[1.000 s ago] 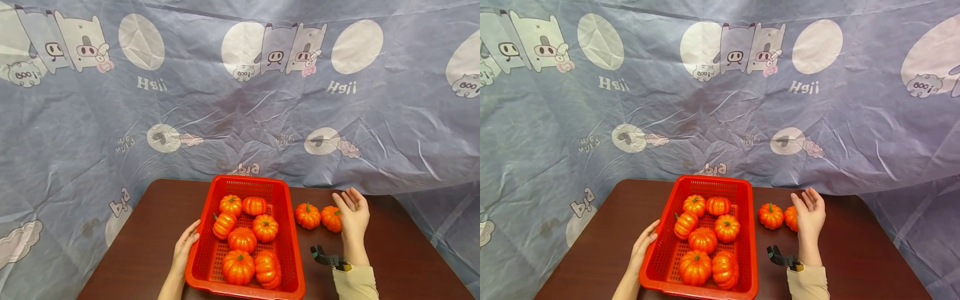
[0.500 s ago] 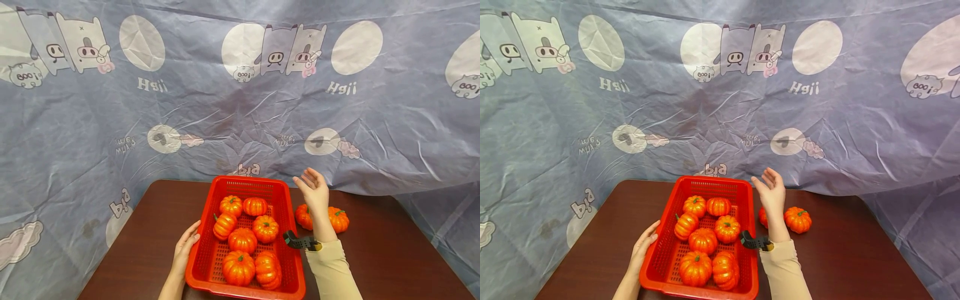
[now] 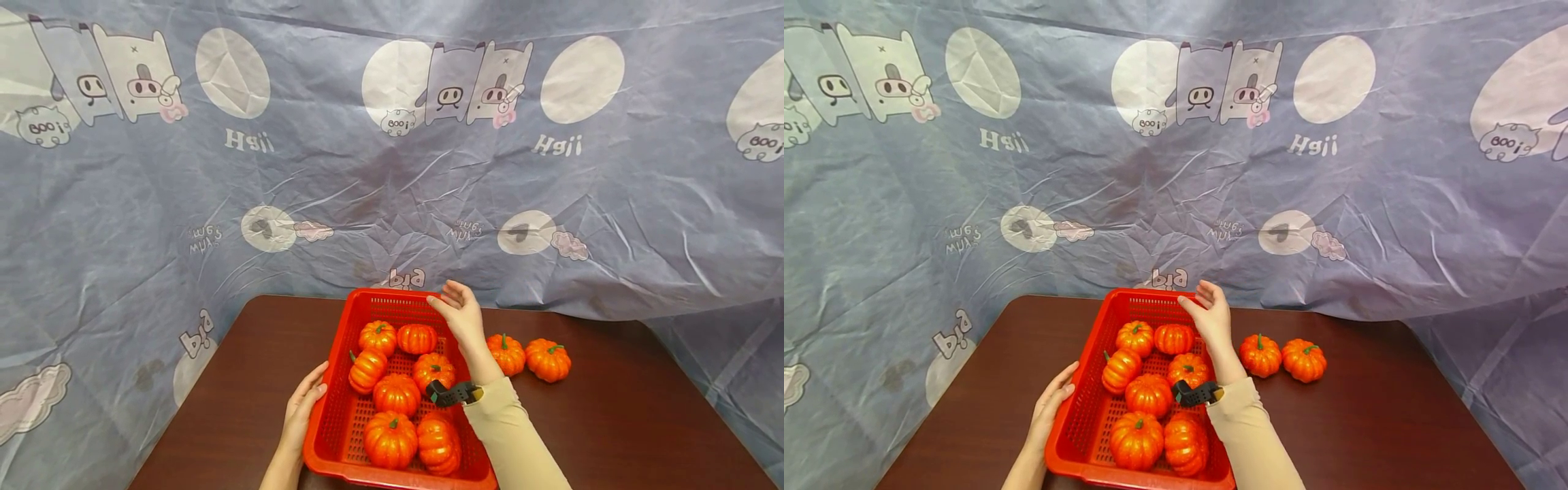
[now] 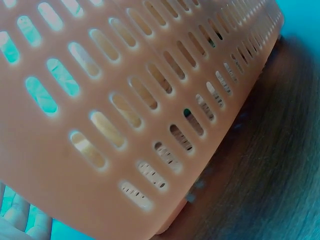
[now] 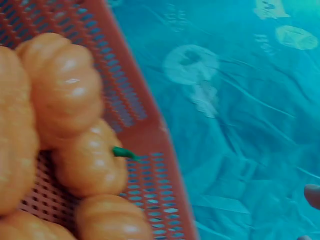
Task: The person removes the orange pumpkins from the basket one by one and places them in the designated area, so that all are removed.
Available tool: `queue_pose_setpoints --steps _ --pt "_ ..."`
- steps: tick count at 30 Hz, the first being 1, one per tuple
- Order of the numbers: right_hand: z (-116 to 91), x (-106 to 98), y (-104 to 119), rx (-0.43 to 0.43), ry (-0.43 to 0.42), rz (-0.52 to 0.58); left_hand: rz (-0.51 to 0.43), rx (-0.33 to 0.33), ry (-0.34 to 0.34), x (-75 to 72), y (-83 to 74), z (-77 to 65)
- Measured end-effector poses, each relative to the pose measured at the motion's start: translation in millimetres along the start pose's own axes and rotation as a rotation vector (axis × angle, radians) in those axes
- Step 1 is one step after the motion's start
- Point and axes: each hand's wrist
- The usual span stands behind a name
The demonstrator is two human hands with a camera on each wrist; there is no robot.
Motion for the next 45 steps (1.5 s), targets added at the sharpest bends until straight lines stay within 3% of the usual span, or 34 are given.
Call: queue_pose_setpoints --steps 10,31,45 --pt "0.4 16.4 -25.5 0.046 0.038 0.014 -0.002 -0.006 -0.007 -0.2 1.4 -0.2" --pt "7.3 21.5 -44.8 0.134 0.061 -0.32 -0.003 0.004 0.008 0.4 0.1 -1.4" --pt "8.9 22.5 -46.7 0.115 0.114 -0.387 -0.004 0.017 0.017 -2.0 4.8 0.0"
Point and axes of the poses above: each hand's wrist, its own z-axis towards the middle knuckle, its own x-axis out of the palm, y = z × x, and after that the axes turned 11 degrees about -y, right-handed
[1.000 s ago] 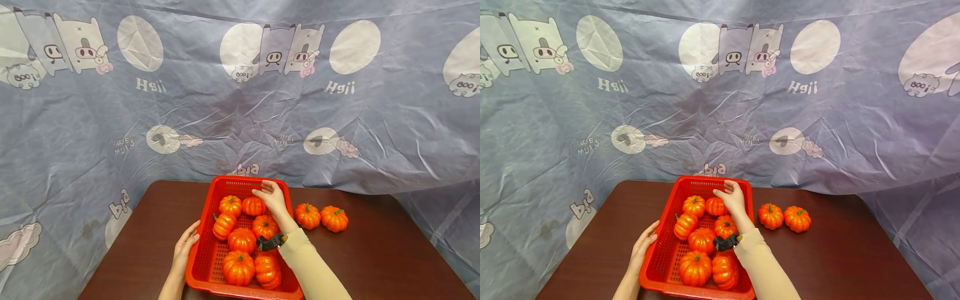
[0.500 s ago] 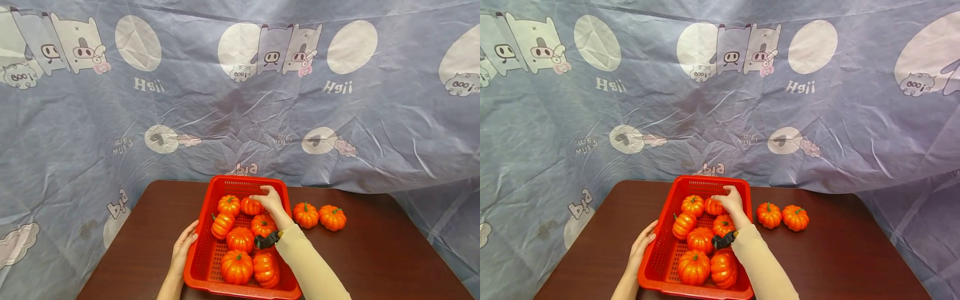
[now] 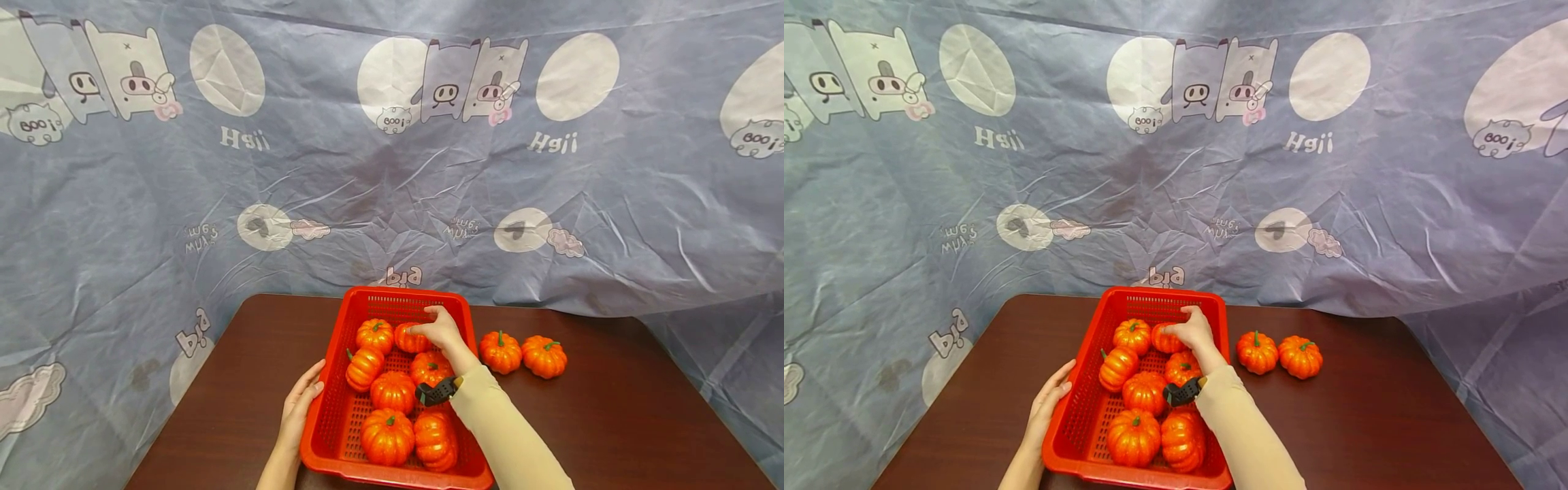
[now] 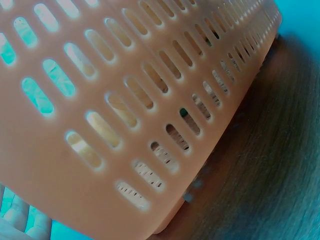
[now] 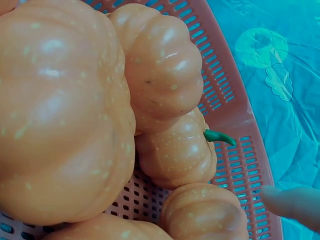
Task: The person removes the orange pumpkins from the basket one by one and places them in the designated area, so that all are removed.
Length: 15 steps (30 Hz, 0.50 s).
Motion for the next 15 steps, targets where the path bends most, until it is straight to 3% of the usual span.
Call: queue_pose_setpoints --steps 15 --pt "-1.3 0.6 -1.6 -0.02 0.043 -0.026 -0.01 -0.013 0.001 0.6 -1.8 -0.3"
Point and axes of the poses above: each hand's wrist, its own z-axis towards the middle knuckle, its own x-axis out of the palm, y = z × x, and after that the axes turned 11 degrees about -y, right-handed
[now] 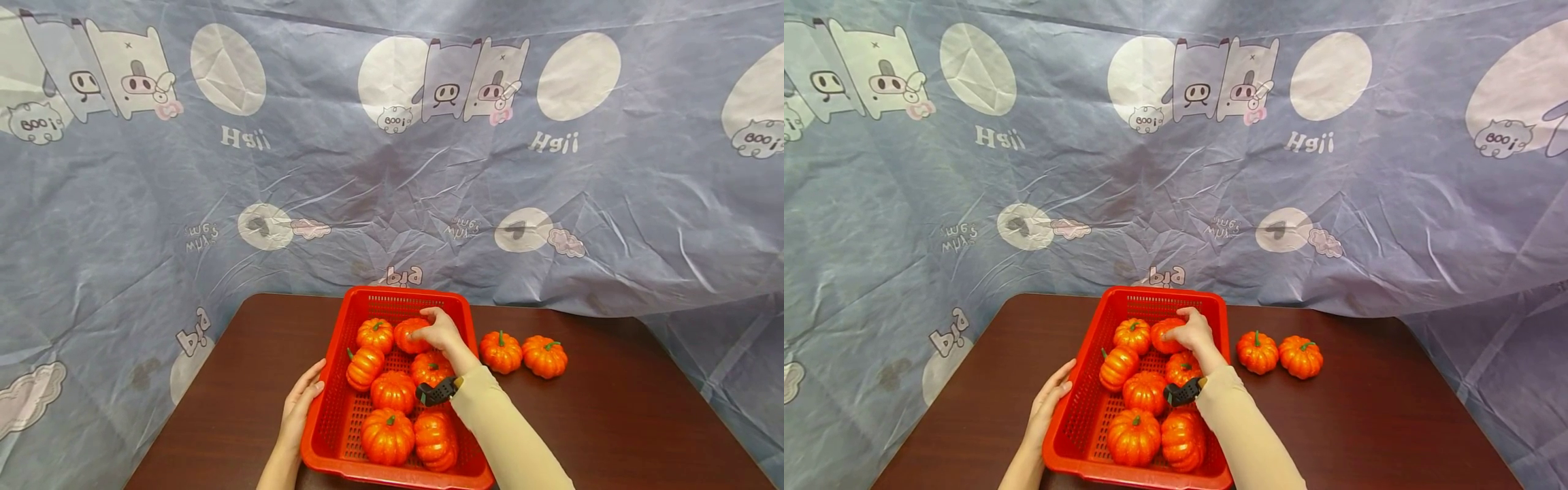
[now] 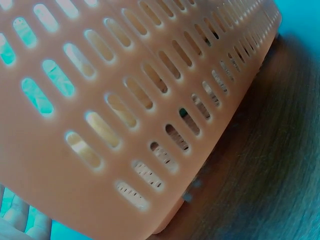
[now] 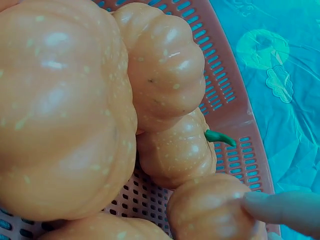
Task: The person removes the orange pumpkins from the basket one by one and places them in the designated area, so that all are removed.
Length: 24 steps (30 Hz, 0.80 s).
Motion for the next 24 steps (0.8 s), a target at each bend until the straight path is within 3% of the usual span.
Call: queue_pose_setpoints --steps 5,13,17,24 --pt "-1.9 0.2 0.4 -0.01 0.038 -0.053 0.001 -0.001 -0.002 0.5 -1.1 -0.4" --pt "-6.7 -3.1 2.1 -0.093 0.015 -0.202 0.013 -0.01 -0.015 0.8 -1.9 -0.8" --pt "-8.6 -6.9 5.2 -0.102 -0.002 -0.157 0.014 -0.01 -0.02 0.4 -0.9 -0.6" --pt "-9.4 -21.5 16.2 -0.096 0.012 0.044 -0.003 0.004 -0.007 0.7 -1.2 0.3"
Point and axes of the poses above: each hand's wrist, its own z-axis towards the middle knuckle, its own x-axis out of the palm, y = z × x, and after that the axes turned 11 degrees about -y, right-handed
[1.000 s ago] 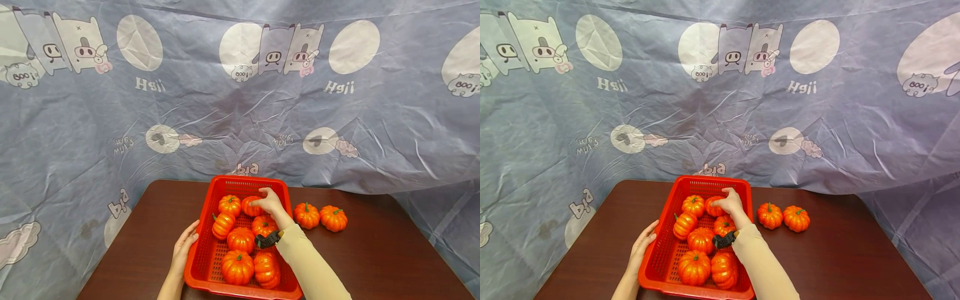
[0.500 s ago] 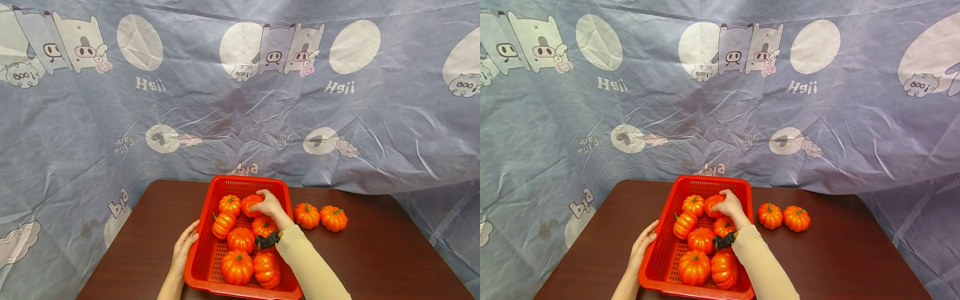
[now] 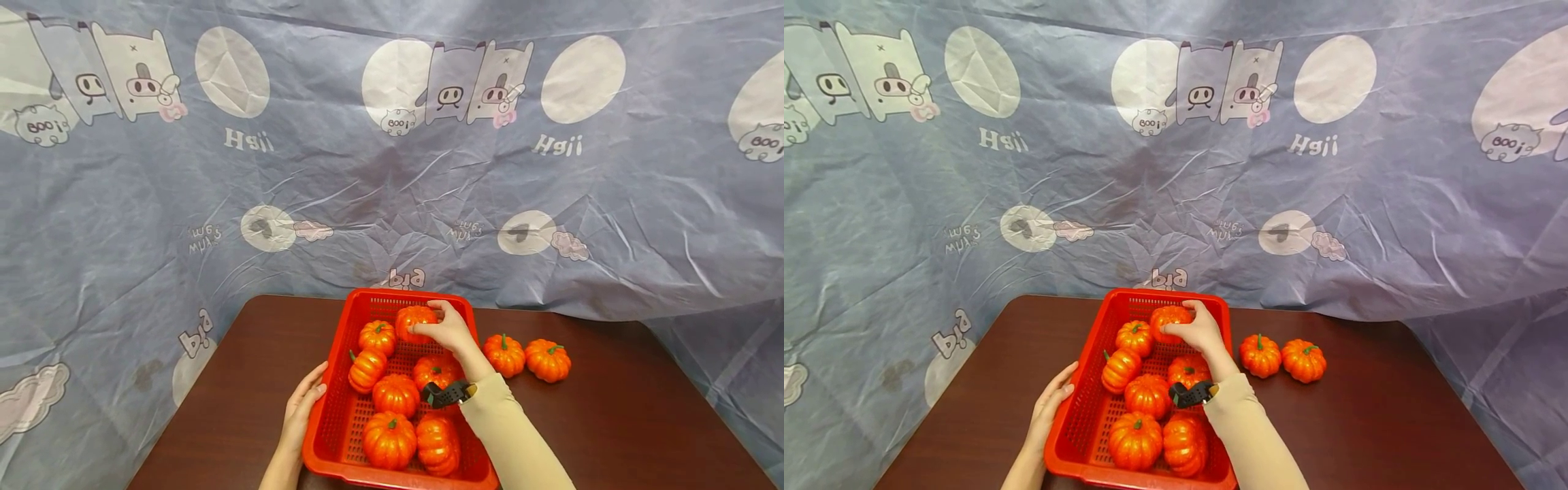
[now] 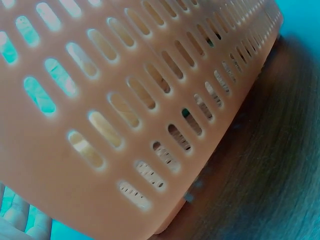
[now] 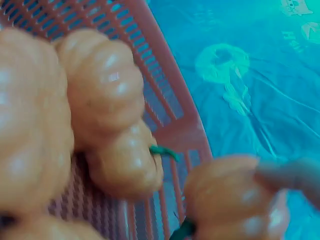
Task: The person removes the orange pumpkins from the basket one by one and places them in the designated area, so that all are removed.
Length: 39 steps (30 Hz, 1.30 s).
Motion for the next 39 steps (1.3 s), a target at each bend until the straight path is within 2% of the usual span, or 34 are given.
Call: queue_pose_setpoints --steps 4,10,18,22,26,31,33,37,39 --pt "-0.7 -12.6 5.3 -0.004 -0.016 0.07 -0.005 0.007 0.012 0.1 0.0 0.3" --pt "-2.2 -36.3 6.4 0.023 -0.091 0.16 -0.013 0.013 0.019 -0.8 0.8 1.0" --pt "-10.0 -77.4 4.8 0.027 -0.192 0.199 -0.007 0.013 0.021 -2.0 1.7 0.0" --pt "-13.1 -92.9 -1.9 0.012 -0.261 0.186 -0.004 0.013 0.018 -1.9 1.9 0.2" --pt "-14.8 -104.8 -12.0 -0.003 -0.336 0.223 -0.005 0.011 0.017 -1.0 1.1 0.6" --pt "-15.2 -120.3 -25.6 0.027 -0.432 0.237 -0.006 0.005 0.016 0.0 -0.1 0.3" --pt "-11.0 -128.5 -37.3 0.034 -0.459 0.242 -0.001 0.004 0.013 0.1 -0.4 0.1" --pt "16.3 -147.5 -93.7 -0.011 -0.51 0.362 0.004 0.001 0.01 0.4 -1.1 -0.2" --pt "20.7 -155.9 -108.7 -0.036 -0.525 0.384 0.003 0.0 0.007 0.7 -1.5 -0.4"
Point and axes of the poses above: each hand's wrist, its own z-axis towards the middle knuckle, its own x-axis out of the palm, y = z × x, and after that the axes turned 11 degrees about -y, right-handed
